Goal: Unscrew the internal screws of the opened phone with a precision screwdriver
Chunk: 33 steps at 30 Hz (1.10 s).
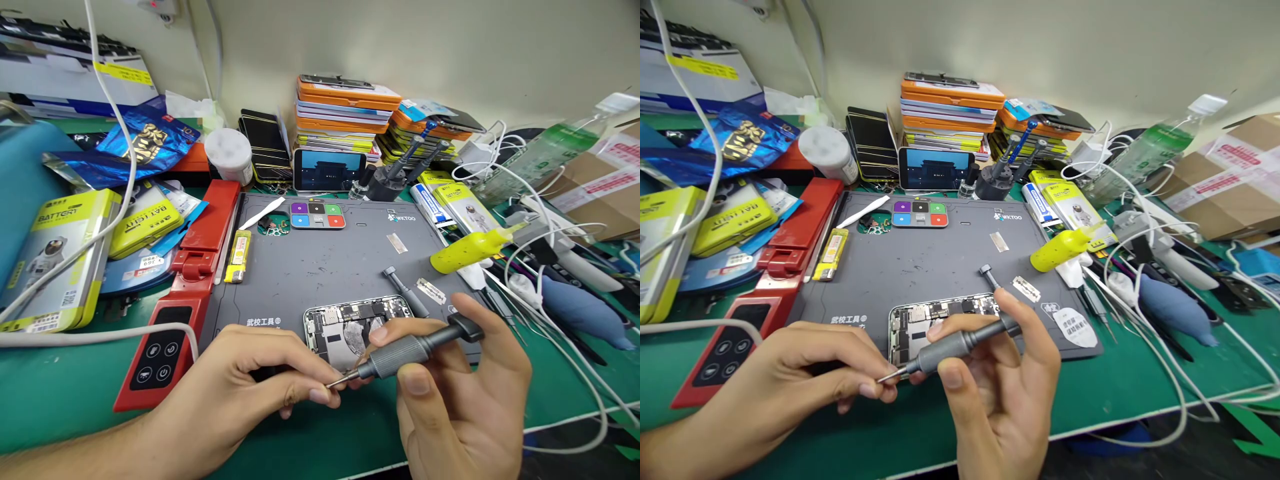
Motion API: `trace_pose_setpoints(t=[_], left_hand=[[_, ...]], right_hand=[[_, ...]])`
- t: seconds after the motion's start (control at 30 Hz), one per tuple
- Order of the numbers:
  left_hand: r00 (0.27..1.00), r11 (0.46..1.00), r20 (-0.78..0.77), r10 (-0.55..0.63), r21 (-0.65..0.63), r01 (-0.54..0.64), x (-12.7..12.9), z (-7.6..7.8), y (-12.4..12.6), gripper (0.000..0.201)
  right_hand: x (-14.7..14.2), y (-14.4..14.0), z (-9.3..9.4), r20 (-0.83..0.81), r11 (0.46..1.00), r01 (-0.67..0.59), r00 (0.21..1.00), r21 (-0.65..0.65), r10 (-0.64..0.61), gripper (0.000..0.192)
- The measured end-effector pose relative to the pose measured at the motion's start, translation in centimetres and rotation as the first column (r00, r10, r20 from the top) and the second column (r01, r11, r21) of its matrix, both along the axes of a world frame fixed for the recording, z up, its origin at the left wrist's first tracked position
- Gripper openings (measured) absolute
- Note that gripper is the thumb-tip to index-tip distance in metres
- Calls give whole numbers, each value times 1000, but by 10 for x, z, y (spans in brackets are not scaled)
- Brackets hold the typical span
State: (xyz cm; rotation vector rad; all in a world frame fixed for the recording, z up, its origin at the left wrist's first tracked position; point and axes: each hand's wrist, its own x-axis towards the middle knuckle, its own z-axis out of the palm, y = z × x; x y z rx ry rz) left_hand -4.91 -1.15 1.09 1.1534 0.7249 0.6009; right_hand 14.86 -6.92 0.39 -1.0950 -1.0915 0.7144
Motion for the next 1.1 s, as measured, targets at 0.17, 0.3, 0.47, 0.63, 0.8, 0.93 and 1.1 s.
trace_pose_setpoints(t=[0.17, 0.3, 0.47, 0.63, 0.8, 0.93, 1.1], left_hand=[[1000, 1000, -9, -7, -4, 7, -1, -1, 1, 21], [1000, 1000, -14, -8, -13, 8, -2, 0, 0, 20], [1000, 1000, -7, -3, -13, 3, -1, 1, 0, 23], [1000, 1000, -10, -8, 24, 8, 0, 0, 1, 26], [1000, 998, -22, -1, 60, 2, 1, -1, 0, 24], [1000, 999, -19, -9, 54, 10, -1, 0, 0, 25], [1000, 996, -10, -14, 83, 15, -2, 1, 1, 25]], right_hand=[[1, 3, -1, 12, 1000, -4, 1000, 25, 4, 49], [3, 2, -1, 23, 1000, -20, 1000, 19, 19, 49], [3, 2, -2, 43, 999, -5, 999, 35, 4, 49], [3, 5, -2, 75, 997, 1, 997, 75, -7, 47], [4, 7, 0, 100, 995, 7, 995, 98, -16, 47], [4, 6, 2, 104, 997, 29, 994, 77, -37, 47], [3, 5, 1, 60, 999, 2, 998, 35, -4, 46]])
